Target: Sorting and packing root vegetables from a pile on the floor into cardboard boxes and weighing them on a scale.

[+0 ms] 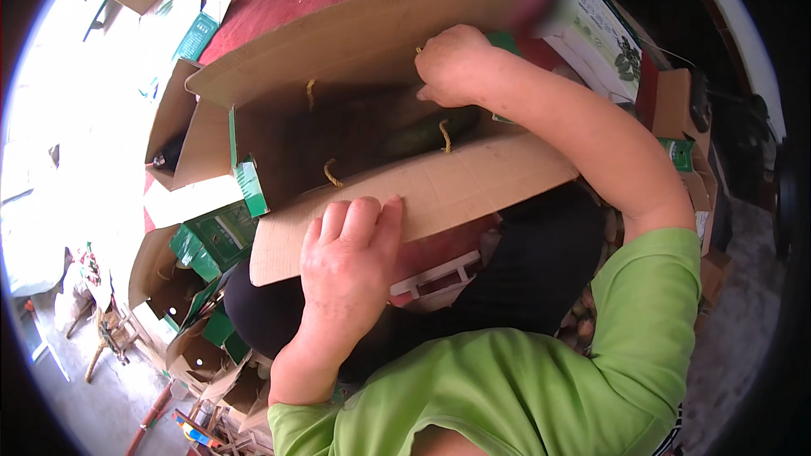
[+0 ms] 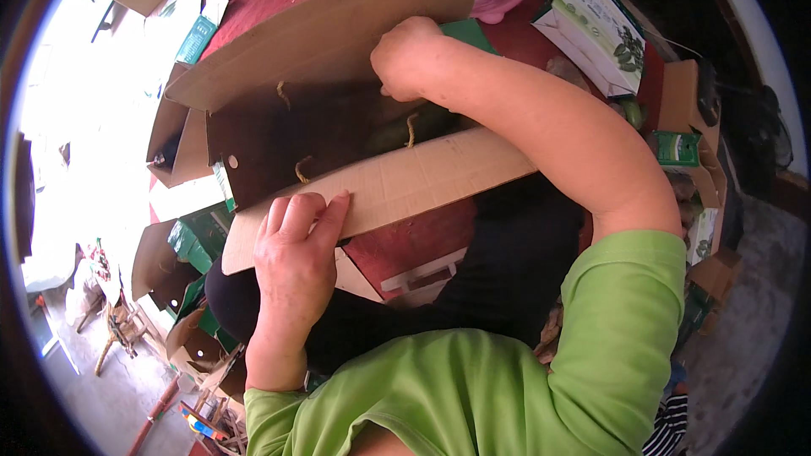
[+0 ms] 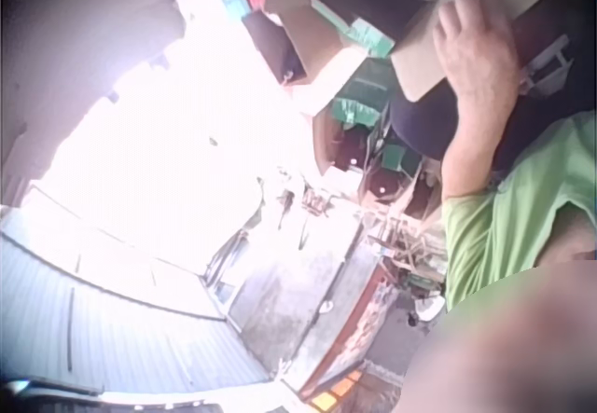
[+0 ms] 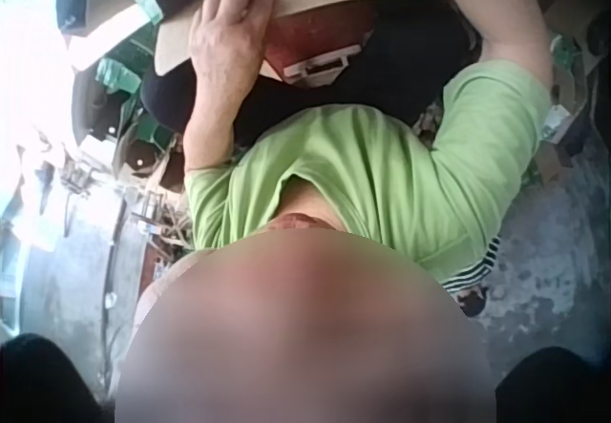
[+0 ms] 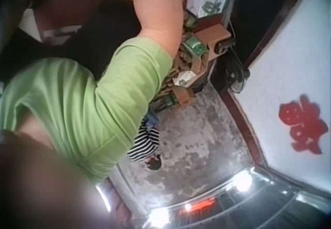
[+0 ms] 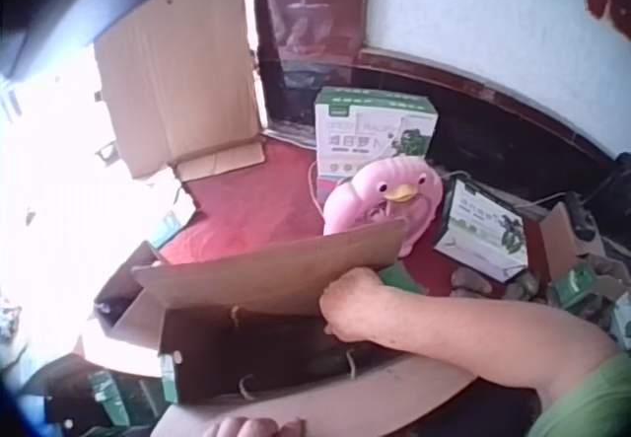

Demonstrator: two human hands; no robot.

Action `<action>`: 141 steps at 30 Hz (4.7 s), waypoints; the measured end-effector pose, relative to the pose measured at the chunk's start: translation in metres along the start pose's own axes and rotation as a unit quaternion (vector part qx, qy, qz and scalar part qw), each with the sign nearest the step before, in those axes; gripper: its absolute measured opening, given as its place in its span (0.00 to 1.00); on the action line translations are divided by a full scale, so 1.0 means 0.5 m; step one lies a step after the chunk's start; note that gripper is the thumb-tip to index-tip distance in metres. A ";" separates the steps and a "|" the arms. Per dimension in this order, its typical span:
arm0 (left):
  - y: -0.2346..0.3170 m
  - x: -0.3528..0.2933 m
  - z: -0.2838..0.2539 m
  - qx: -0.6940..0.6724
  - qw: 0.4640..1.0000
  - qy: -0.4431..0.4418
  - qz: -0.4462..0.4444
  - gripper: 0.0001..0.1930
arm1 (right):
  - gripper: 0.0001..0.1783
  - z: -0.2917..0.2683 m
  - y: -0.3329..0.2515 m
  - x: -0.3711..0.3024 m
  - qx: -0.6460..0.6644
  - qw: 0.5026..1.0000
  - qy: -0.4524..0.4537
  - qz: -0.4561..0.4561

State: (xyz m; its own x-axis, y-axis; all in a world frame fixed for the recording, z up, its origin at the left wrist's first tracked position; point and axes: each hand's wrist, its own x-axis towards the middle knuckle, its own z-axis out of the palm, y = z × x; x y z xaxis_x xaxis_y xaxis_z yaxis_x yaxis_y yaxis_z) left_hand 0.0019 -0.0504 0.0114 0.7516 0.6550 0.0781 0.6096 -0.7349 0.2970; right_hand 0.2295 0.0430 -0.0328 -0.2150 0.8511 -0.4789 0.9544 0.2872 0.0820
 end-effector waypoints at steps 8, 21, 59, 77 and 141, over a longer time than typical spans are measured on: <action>0.015 0.016 0.007 0.006 1.000 0.018 -0.015 0.16 | 0.16 0.023 0.005 0.000 0.098 0.995 0.030 0.018; 0.030 0.026 0.001 0.031 0.998 0.056 -0.015 0.15 | 0.12 0.022 0.133 -0.330 0.378 0.843 0.381 0.020; 0.001 0.019 0.045 0.069 0.996 0.054 -0.032 0.15 | 0.30 0.812 -0.330 -0.762 0.359 0.719 0.084 0.589; -0.014 0.018 0.052 0.062 0.996 0.064 -0.018 0.11 | 0.34 0.842 -0.340 -0.721 0.301 0.752 0.088 0.580; 0.027 0.014 0.024 0.101 0.994 0.046 0.002 0.13 | 0.09 0.050 -0.020 -0.345 0.457 0.660 0.596 0.016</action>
State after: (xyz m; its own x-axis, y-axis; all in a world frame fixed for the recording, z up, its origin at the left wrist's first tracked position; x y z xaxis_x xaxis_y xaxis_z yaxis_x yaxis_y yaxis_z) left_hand 0.0185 -0.0578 0.0048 0.7337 0.6584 0.1677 0.6517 -0.7518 0.1006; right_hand 0.2621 -0.1175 0.0271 0.3174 0.7480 0.5829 0.5711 0.3400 -0.7472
